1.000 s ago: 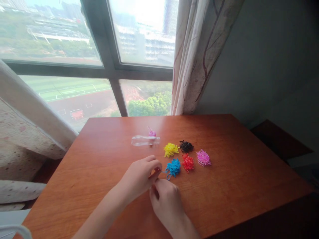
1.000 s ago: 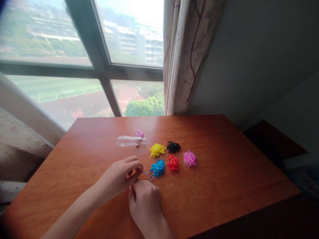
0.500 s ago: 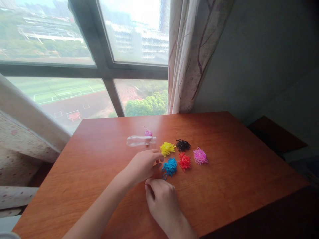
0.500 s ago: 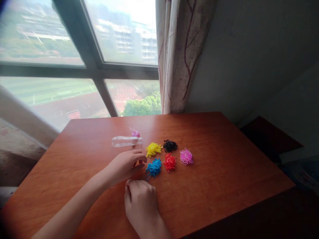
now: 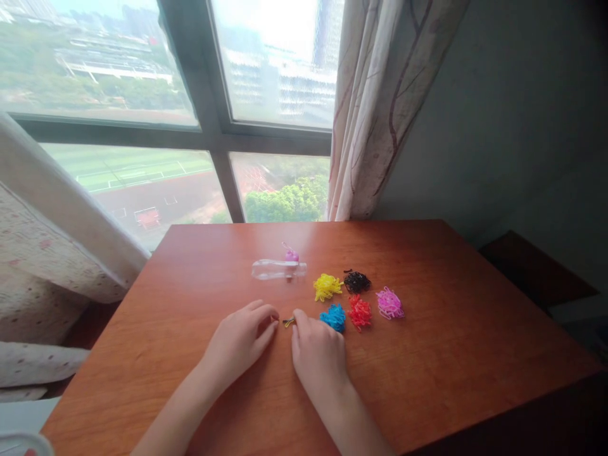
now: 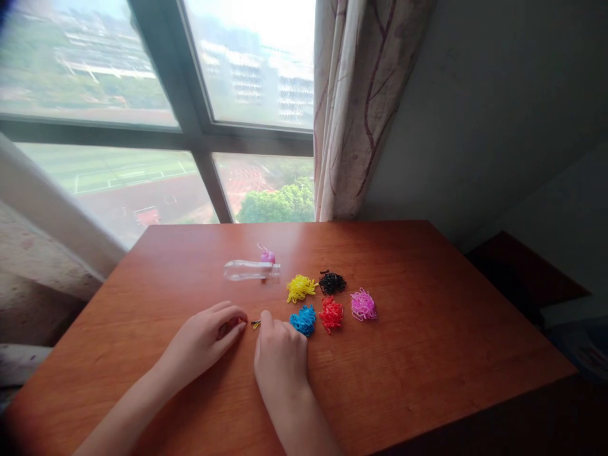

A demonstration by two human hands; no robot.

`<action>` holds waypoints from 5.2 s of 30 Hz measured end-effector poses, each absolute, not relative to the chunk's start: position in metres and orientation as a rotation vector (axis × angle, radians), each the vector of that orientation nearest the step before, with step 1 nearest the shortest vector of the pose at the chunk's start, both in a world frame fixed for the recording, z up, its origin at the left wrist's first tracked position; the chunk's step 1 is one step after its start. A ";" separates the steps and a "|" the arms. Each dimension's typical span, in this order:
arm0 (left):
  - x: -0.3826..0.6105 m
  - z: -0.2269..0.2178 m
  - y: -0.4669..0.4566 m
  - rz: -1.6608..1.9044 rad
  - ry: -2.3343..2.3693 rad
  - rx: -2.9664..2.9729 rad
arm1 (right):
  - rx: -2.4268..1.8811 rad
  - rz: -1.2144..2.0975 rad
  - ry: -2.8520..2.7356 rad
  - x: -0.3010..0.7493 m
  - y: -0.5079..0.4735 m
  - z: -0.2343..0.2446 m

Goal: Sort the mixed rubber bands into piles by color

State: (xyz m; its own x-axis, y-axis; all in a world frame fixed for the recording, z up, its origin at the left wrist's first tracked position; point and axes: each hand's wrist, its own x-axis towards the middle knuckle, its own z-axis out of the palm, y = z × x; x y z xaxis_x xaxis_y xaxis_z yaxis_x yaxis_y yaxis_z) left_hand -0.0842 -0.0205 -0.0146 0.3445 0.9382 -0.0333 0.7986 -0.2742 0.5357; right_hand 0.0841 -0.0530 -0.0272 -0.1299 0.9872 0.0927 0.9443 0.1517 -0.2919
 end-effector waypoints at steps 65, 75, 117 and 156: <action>-0.060 -0.020 -0.027 0.245 1.578 2.272 | -1.517 0.432 -1.851 0.122 -0.091 -0.043; -0.058 -0.019 -0.019 0.432 1.502 2.261 | -1.460 0.460 -2.014 0.111 -0.099 -0.051; -0.045 -0.032 -0.028 0.626 1.361 2.136 | -1.381 0.599 -1.888 0.107 -0.095 -0.049; -0.062 -0.023 -0.033 0.160 1.616 2.380 | -1.570 0.085 -1.940 0.112 -0.113 -0.060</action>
State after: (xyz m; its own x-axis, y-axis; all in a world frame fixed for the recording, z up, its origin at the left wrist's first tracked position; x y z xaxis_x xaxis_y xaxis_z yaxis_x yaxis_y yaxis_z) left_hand -0.0617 -0.0333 -0.0234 0.3753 0.9253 -0.0541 0.8968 -0.3478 0.2735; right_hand 0.1120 -0.1133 -0.0601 -0.0881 0.8993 0.4283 0.8585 0.2866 -0.4252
